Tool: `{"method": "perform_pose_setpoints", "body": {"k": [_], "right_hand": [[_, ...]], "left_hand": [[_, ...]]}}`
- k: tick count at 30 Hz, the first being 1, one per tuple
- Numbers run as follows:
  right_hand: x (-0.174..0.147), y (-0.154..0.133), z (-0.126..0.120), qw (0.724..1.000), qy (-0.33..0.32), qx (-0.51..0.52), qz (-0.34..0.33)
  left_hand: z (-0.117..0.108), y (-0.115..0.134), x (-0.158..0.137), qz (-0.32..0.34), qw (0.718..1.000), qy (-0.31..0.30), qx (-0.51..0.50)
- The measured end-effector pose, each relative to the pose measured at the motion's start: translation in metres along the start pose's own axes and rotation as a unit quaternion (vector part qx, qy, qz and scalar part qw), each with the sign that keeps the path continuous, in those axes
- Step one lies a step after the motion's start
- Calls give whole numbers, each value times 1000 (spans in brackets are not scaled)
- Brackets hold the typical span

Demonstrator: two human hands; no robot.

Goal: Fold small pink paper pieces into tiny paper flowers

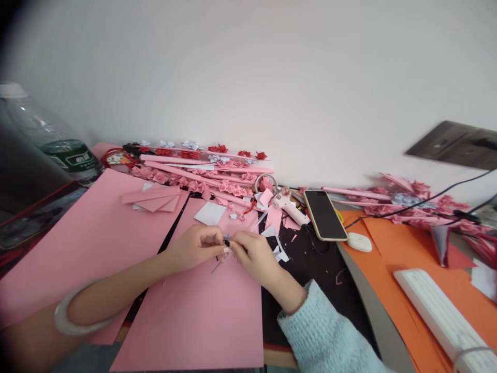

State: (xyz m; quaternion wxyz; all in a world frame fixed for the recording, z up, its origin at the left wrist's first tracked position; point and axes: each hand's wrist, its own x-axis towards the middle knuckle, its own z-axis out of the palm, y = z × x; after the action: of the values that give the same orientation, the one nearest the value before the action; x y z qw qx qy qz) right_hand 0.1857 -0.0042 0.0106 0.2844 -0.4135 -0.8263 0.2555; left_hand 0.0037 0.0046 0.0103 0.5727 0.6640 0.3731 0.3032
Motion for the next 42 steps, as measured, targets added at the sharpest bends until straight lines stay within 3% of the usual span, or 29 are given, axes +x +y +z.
{"method": "perform_pose_setpoints", "body": {"k": [7, 12, 21, 42], "right_hand": [[0, 3, 0, 997, 65, -33, 26], [0, -4, -1, 1000, 5, 16, -2], [1, -4, -2, 998, -55, 39, 9], [0, -5, -5, 994, -89, 60, 17]], "left_hand": [[-2, 10, -1, 53, 987, 59, 139], [-2, 7, -1, 72, 985, 47, 149], [-2, 4, -2, 119, 976, 7, 183], [-6, -3, 2, 161, 966, -5, 200]]}}
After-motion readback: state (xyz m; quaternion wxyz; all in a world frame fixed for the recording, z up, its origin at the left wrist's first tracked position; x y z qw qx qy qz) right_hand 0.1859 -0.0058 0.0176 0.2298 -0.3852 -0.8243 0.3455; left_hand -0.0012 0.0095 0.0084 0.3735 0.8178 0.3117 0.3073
